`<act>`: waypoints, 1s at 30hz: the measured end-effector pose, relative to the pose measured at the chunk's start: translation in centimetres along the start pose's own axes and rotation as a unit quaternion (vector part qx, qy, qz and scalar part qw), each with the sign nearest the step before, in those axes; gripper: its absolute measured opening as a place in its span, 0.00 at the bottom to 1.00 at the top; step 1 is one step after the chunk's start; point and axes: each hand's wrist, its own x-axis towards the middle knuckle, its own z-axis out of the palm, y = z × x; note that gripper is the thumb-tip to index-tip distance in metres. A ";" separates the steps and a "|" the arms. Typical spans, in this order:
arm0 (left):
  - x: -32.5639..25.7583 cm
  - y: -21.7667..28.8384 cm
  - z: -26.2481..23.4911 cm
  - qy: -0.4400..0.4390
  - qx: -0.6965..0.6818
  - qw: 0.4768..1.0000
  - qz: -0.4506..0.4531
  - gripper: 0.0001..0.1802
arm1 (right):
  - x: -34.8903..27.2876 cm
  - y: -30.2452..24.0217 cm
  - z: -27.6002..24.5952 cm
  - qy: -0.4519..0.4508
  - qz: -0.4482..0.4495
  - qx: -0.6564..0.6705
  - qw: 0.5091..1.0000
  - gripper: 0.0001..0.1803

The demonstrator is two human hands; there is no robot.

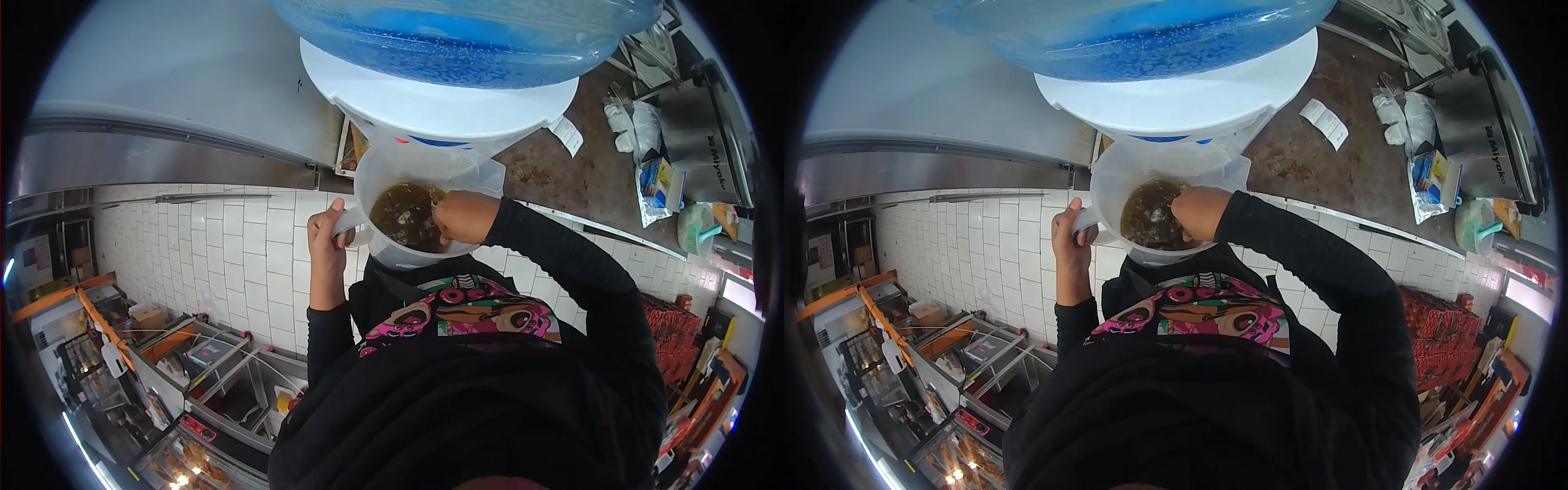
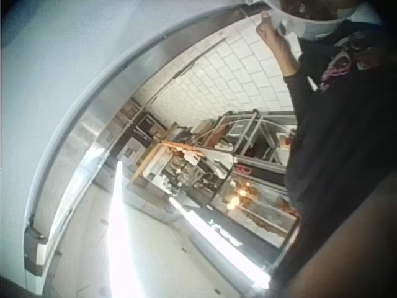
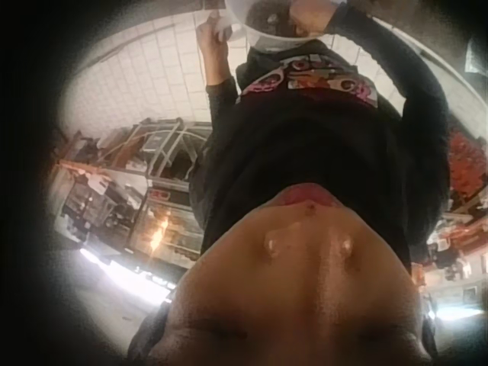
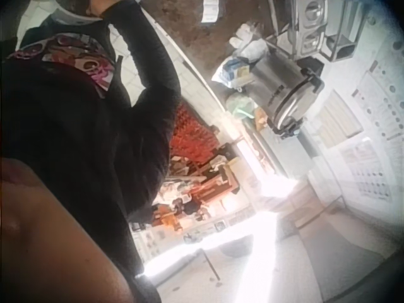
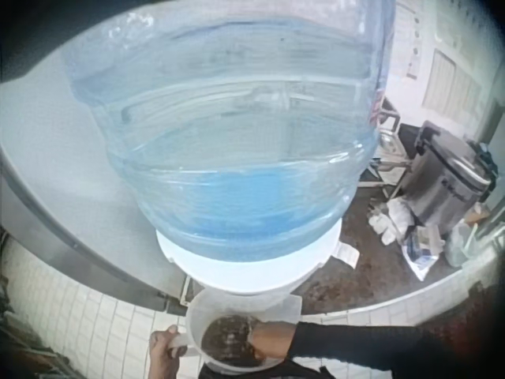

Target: The person prepares a green rice wrap by first filling a pitcher with water from a dispenser and stirring a dark liquid into it. Then, the person mixes green rice in a bowl, scoops a portion onto a paper sheet, and folds the paper to form a wrap.

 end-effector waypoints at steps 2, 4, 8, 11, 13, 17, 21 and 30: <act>0.0 0.0 0.1 0.000 0.004 1.000 -0.001 0.24 | 0.3 0.6 -0.1 0.026 0.001 0.008 1.000 0.12; 0.0 -0.1 0.0 0.008 0.002 1.000 -0.001 0.25 | 0.7 1.2 -0.3 0.049 0.002 0.017 0.999 0.14; -0.1 -0.1 0.0 0.007 0.009 1.000 -0.004 0.26 | 1.6 1.6 0.3 0.146 0.041 -0.031 0.988 0.12; 0.1 0.1 0.3 -0.003 0.011 1.000 0.000 0.27 | 1.9 1.5 0.9 0.163 0.029 -0.042 0.985 0.10; 0.0 0.1 0.4 0.020 0.016 1.000 -0.004 0.27 | 1.7 0.6 1.0 0.135 0.021 -0.009 0.991 0.09; 0.1 -0.1 0.2 0.040 0.022 0.999 -0.009 0.27 | 0.7 -0.4 0.5 0.070 -0.040 0.057 0.995 0.08; 0.0 0.1 0.4 0.046 0.025 0.998 -0.016 0.25 | 0.4 0.7 -0.3 0.083 0.032 -0.025 0.996 0.07; -0.1 0.0 0.4 0.044 0.034 0.998 -0.015 0.23 | 0.3 -0.1 0.6 0.092 -0.010 -0.007 0.996 0.07</act>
